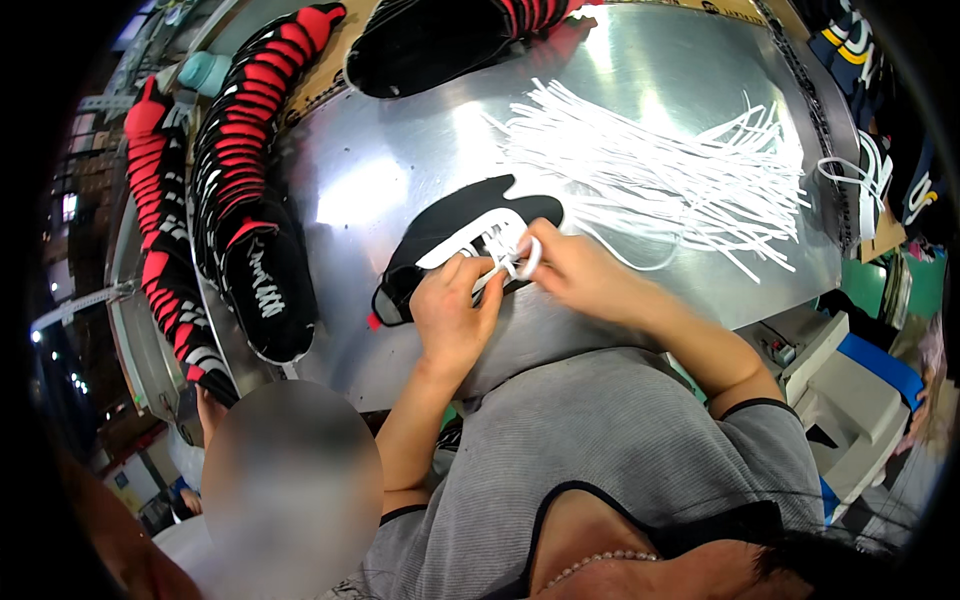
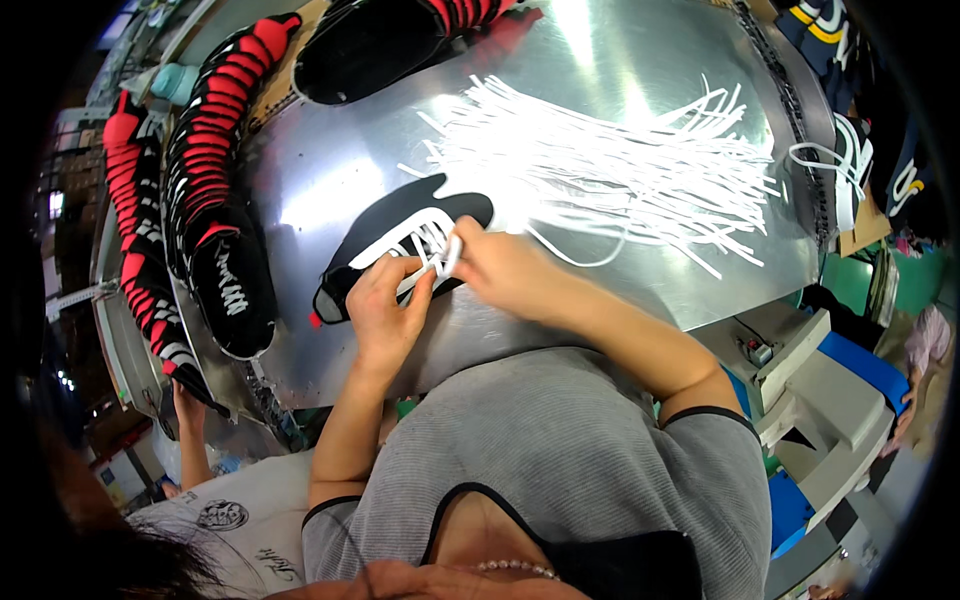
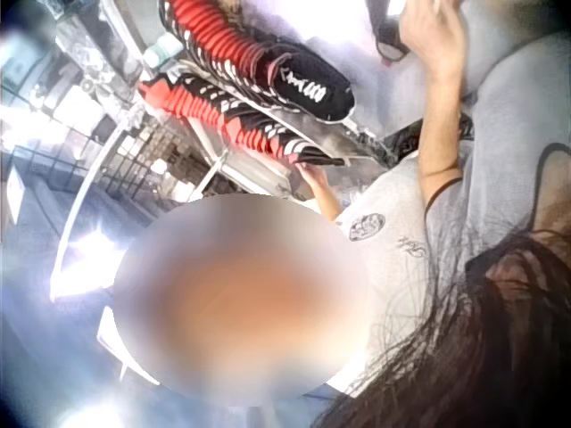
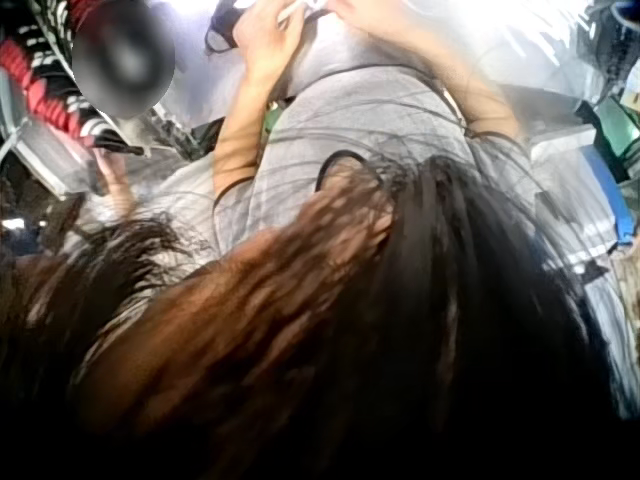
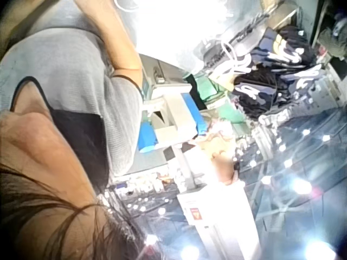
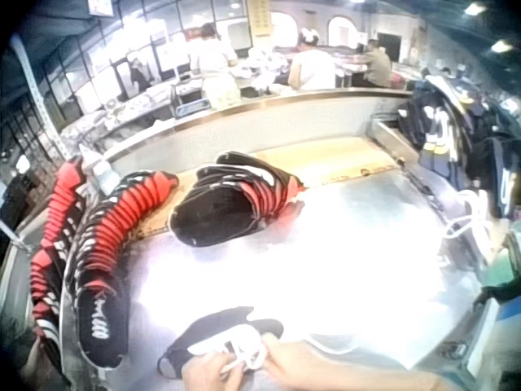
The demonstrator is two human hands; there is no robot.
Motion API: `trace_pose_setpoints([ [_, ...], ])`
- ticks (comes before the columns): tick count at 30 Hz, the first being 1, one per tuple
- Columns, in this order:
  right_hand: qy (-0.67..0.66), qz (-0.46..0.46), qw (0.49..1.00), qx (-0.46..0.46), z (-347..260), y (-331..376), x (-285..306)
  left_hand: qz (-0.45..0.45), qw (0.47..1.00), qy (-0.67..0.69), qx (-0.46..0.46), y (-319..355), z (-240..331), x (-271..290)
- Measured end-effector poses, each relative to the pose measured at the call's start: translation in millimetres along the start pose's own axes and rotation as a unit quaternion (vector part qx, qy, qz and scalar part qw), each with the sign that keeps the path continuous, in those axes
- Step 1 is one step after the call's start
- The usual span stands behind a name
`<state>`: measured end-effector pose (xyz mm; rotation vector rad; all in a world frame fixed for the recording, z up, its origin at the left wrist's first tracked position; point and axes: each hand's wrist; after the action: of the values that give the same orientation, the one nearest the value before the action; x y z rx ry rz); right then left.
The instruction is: The person threads white shoelaces through the eyelets of a black and white shoe upper by hand.
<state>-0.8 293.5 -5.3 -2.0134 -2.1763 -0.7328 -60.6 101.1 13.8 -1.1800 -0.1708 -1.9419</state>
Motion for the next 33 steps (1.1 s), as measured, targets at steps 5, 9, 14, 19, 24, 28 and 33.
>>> trace_pose_setpoints([
  [5,-0.035,0.04,0.994,0.092,-35.9,17.5,42.3,0.019,0.998,-0.054,-0.031,19.1,0.0,13.5],
  [9,0.218,0.038,0.941,0.257,-41.3,-3.6,-5.6,0.046,0.99,-0.101,-0.088,25.0,6.5,11.8],
  [14,0.269,-0.012,0.943,0.196,-43.5,-16.5,-18.9,0.075,0.98,-0.129,-0.13,38.4,3.4,4.9],
  [19,0.042,-0.067,0.993,0.089,-43.0,-32.2,-19.6,0.056,0.993,-0.064,-0.081,43.7,-0.3,9.4],
  [24,-0.305,0.105,0.917,0.237,-93.9,-57.4,67.8,0.03,0.999,-0.032,-0.029,53.6,0.9,15.4],
  [28,-0.221,0.083,0.94,0.245,-102.0,-41.8,85.5,0.033,0.998,-0.048,-0.028,49.4,3.0,20.3],
  [33,-0.309,-0.1,0.946,0.007,-31.9,-38.0,-16.8,-0.005,1.0,-0.001,-0.007,46.8,-13.8,27.1],
])
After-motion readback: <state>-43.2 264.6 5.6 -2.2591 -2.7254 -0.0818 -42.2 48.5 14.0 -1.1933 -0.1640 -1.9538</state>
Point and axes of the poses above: each hand's wrist, its own y-axis away from the middle knuckle, its own x-axis out of the back of the hand, z = x × y, and after that the axes turned 5 degrees about -x, right-handed
